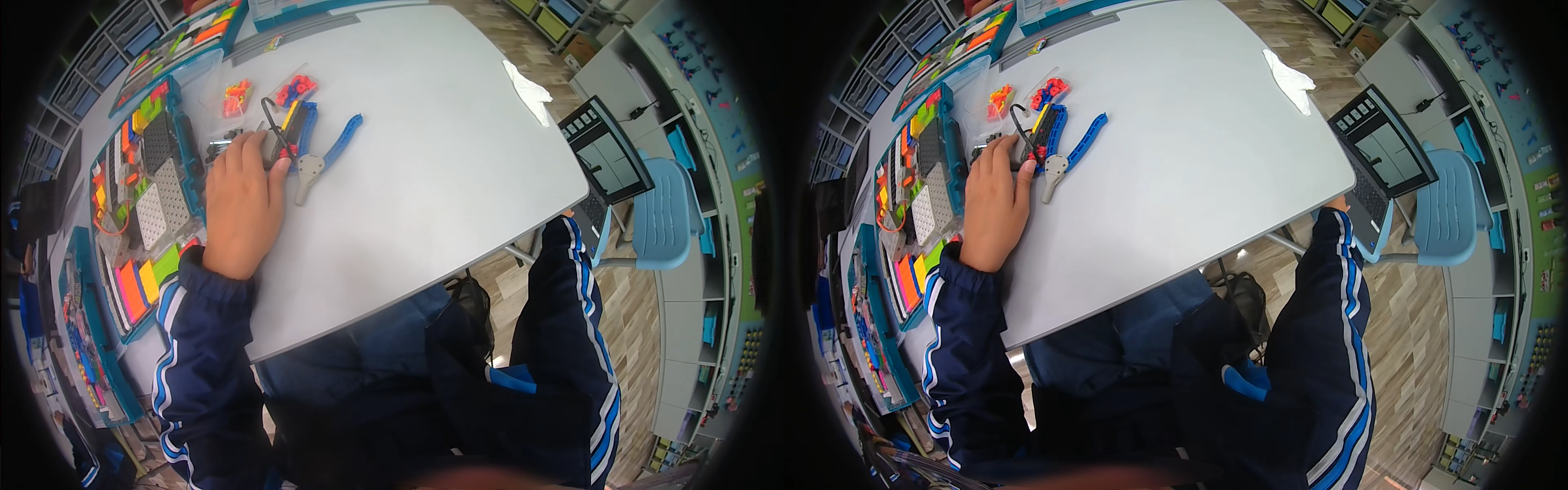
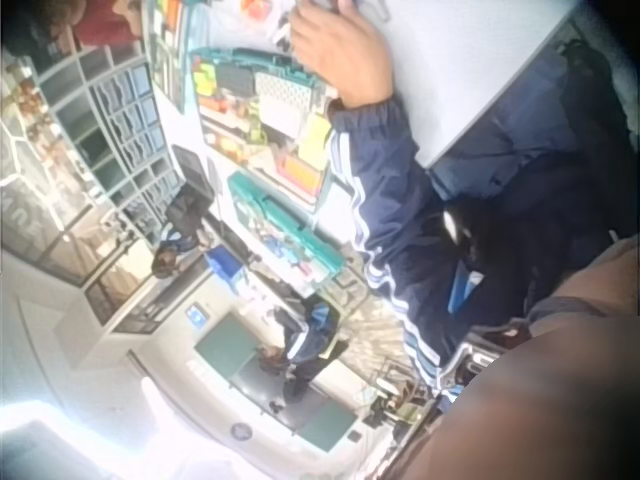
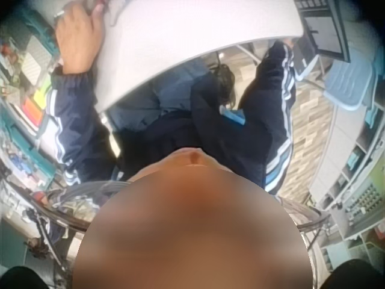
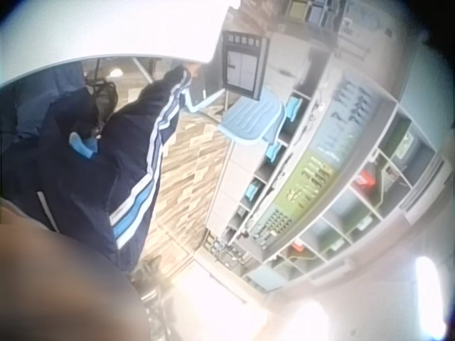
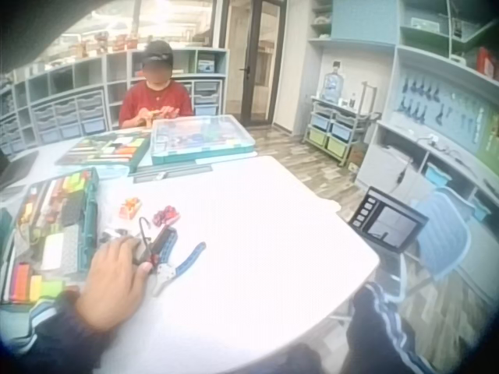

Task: The person assembles a small mechanical device using colorful plastic gears, a motor, and a metal rod. They connect the motor to a base, attach a blue gear to the rod, and fit the rod into the motor shaft. The person repeatedly adjusts and tests the assembly, then places it on the table.

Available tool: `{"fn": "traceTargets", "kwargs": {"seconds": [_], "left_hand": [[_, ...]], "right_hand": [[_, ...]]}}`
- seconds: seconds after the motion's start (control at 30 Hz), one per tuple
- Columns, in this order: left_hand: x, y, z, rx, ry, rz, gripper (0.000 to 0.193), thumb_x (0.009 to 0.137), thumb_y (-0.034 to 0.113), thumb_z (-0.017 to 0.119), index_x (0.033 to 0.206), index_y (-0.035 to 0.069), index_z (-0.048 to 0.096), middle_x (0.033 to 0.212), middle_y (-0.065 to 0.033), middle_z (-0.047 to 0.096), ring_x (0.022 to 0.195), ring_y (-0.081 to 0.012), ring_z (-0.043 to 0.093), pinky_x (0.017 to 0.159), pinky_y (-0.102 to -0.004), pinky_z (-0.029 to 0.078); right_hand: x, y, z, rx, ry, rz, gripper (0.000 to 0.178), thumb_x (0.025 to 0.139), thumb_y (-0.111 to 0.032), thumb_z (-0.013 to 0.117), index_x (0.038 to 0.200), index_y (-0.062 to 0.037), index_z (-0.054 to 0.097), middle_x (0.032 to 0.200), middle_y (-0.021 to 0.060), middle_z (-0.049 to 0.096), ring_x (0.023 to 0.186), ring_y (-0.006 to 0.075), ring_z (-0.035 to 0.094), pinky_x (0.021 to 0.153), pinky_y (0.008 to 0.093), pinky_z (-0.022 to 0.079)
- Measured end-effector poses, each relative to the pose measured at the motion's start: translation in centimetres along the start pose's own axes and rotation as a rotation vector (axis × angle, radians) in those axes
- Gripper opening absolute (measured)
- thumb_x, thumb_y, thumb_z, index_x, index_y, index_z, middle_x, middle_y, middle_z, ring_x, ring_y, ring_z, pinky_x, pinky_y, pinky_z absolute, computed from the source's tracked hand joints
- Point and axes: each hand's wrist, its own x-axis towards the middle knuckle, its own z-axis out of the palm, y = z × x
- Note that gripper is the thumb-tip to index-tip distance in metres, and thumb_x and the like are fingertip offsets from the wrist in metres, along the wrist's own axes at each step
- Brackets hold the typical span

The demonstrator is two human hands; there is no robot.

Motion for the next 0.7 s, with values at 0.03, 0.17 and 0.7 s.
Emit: {"fn": "traceTargets", "kwargs": {"seconds": [0.03,0.17,0.7], "left_hand": [[0.0,0.0,0.0,0.009,-0.001,0.002,0.037,0.092,0.02,0.056,0.12,-0.003,0.05,0.118,-0.0189,0.055,0.107,-0.0364,0.053,0.092,-0.0438,0.041],[0.0,0.0,0.0,0.012,-0.003,0.001,0.036,0.092,0.02,0.055,0.12,-0.003,0.05,0.119,-0.0189,0.055,0.107,-0.0364,0.053,0.092,-0.0438,0.041],[-0.2,-0.3,0.1,-0.099,-0.015,-0.031,0.04,0.089,0.012,0.059,0.123,-0.004,0.047,0.121,-0.0225,0.052,0.109,-0.0406,0.049,0.095,-0.0452,0.04]], "right_hand": [[0.0,0.0,0.0,-0.002,-0.001,0.001,0.053,0.081,-0.035,0.071,0.122,-0.0057,0.055,0.112,0.0182,0.065,0.107,0.0342,0.061,0.091,0.0425,0.047],[0.1,0.1,-0.1,0.0,0.009,0.002,0.053,0.081,-0.035,0.071,0.122,-0.0057,0.056,0.112,0.0182,0.065,0.106,0.0341,0.061,0.091,0.0424,0.048],[1.2,0.5,-2.6,0.085,0.184,0.035,0.05,0.082,-0.034,0.071,0.12,-0.0057,0.057,0.11,0.0179,0.065,0.105,0.0338,0.062,0.089,0.0422,0.048]]}}
